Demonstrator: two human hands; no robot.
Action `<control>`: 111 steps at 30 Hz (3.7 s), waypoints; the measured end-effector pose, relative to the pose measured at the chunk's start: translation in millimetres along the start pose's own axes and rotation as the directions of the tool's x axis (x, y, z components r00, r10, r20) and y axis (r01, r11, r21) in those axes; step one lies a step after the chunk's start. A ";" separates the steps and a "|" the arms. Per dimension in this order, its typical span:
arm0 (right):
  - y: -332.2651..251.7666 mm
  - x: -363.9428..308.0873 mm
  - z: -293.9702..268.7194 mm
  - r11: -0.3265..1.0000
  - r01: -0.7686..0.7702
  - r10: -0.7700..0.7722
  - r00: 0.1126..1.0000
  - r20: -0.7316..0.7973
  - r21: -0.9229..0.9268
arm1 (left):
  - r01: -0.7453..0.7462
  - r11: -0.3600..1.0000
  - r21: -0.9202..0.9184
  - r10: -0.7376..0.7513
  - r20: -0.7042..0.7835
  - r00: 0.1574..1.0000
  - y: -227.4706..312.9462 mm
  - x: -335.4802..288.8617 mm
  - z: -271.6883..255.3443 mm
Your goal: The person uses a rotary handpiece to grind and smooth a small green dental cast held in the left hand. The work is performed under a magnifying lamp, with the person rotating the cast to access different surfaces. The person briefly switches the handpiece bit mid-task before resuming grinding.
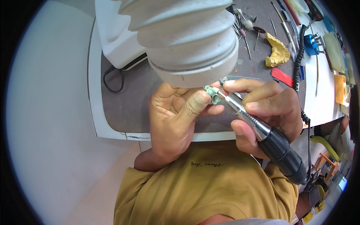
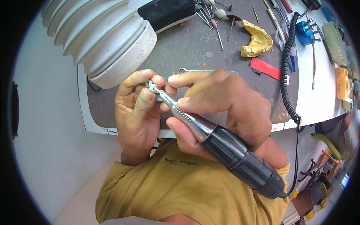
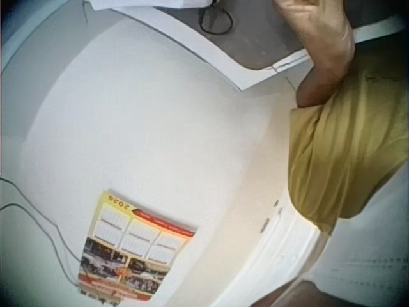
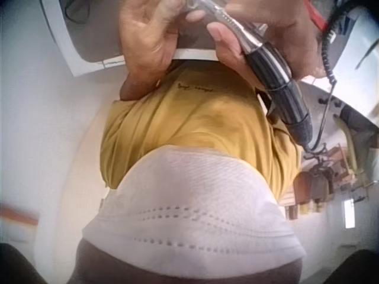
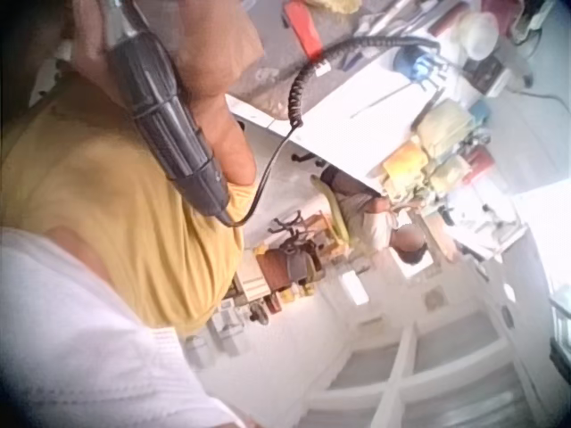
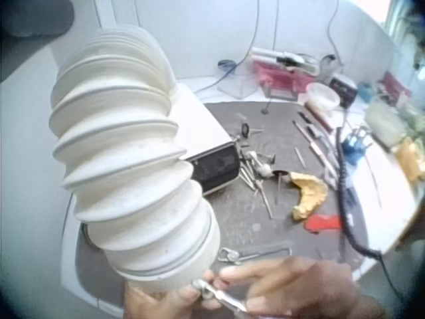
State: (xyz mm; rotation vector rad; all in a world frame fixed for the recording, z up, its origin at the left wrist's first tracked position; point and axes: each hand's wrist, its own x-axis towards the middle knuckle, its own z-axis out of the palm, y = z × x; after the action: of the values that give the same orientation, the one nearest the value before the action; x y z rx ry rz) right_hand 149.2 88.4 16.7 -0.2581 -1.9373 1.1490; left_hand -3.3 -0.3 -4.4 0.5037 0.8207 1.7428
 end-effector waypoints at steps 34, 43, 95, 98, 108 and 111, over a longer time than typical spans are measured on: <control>-1.2 -8.6 5.1 0.994 -0.024 0.026 1.000 0.017 -0.102 | -0.041 0.998 0.044 0.038 0.073 0.997 -4.7 -3.2 -12.1; 0.7 -8.8 6.7 0.992 0.012 -0.015 1.000 -0.019 -0.123 | 0.007 1.000 0.005 -0.007 0.004 1.000 -0.4 -2.9 -2.6; -2.9 -7.6 10.0 0.991 0.018 -0.024 0.998 -0.050 -0.133 | -0.041 0.999 0.008 0.040 0.087 0.995 -2.3 -3.9 -7.8; -0.7 -10.1 9.6 0.992 0.039 -0.042 0.999 -0.023 -0.118 | -0.043 0.999 0.016 0.041 0.086 0.995 -3.4 -3.0 -9.2; 0.9 -8.0 9.1 0.985 0.061 -0.067 0.997 -0.028 -0.164 | -0.072 0.997 0.005 0.071 0.116 0.991 -5.4 -1.8 -11.0; 0.6 -7.5 9.4 0.984 0.068 -0.074 0.997 -0.027 -0.165 | -0.075 0.997 0.011 0.073 0.126 0.989 -5.4 -1.5 -11.4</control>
State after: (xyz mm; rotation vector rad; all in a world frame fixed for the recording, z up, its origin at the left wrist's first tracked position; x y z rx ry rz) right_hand 146.7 78.8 9.9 -0.2919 -1.9978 0.9350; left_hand -7.2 -4.0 -15.9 0.6549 0.7354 1.7548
